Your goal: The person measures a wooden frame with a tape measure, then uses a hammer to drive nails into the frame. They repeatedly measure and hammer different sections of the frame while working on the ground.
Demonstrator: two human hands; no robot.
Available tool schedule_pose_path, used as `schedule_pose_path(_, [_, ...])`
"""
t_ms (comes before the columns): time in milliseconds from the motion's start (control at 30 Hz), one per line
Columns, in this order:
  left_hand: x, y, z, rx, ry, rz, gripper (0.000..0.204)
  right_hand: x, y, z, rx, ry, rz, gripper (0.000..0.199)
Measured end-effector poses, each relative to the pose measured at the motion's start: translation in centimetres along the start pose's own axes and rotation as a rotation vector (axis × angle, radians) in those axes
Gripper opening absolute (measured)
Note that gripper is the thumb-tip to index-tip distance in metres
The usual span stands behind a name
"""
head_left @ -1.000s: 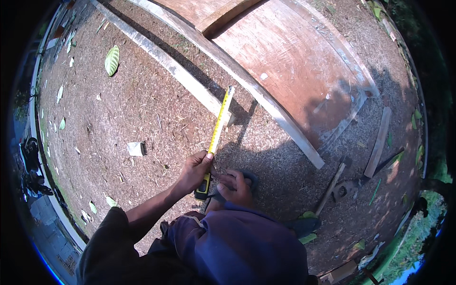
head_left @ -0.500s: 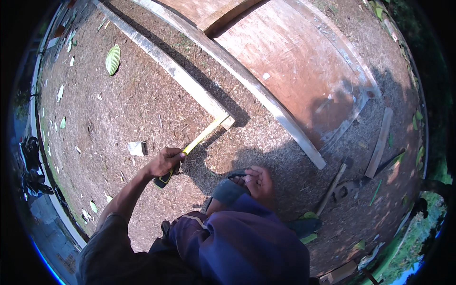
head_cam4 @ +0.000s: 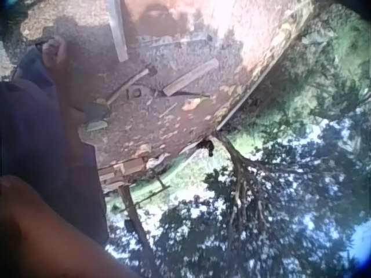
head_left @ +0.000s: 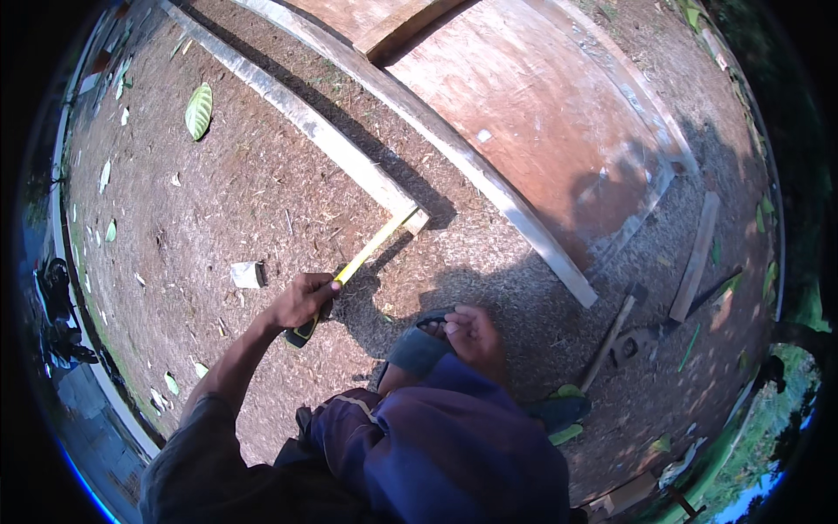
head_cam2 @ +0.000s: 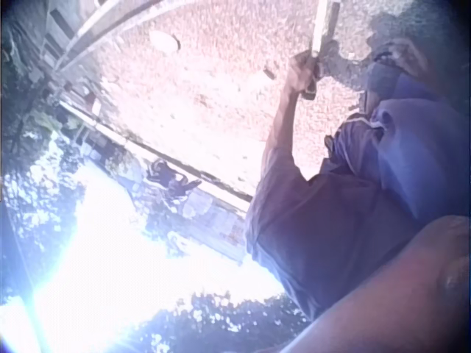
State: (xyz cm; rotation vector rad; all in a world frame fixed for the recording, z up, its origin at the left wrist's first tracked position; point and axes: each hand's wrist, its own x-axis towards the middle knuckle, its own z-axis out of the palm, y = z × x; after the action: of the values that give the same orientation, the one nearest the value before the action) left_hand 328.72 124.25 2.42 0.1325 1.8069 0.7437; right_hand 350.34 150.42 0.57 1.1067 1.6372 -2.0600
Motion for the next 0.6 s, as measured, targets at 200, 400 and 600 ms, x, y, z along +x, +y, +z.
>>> schedule_pose_path(200, [2.0, 4.8, 5.2, -0.208, 0.038, 0.186, 0.032, 0.0, 0.4, 0.6, 0.033, -0.162, -0.058, 0.07])
schedule_pose_path(400, [6.8, 14.9, 14.8, -0.375, -0.059, 0.542, 0.018, 0.0, 0.5, 0.9, 0.067, 0.2, -0.585, 0.097])
schedule_pose_path(600, [7.4, 20.2, 19.0, -0.338, -0.275, 0.408, 0.018, -3.1, -2.3, -2.7, 0.197, 0.483, -0.446, 0.087])
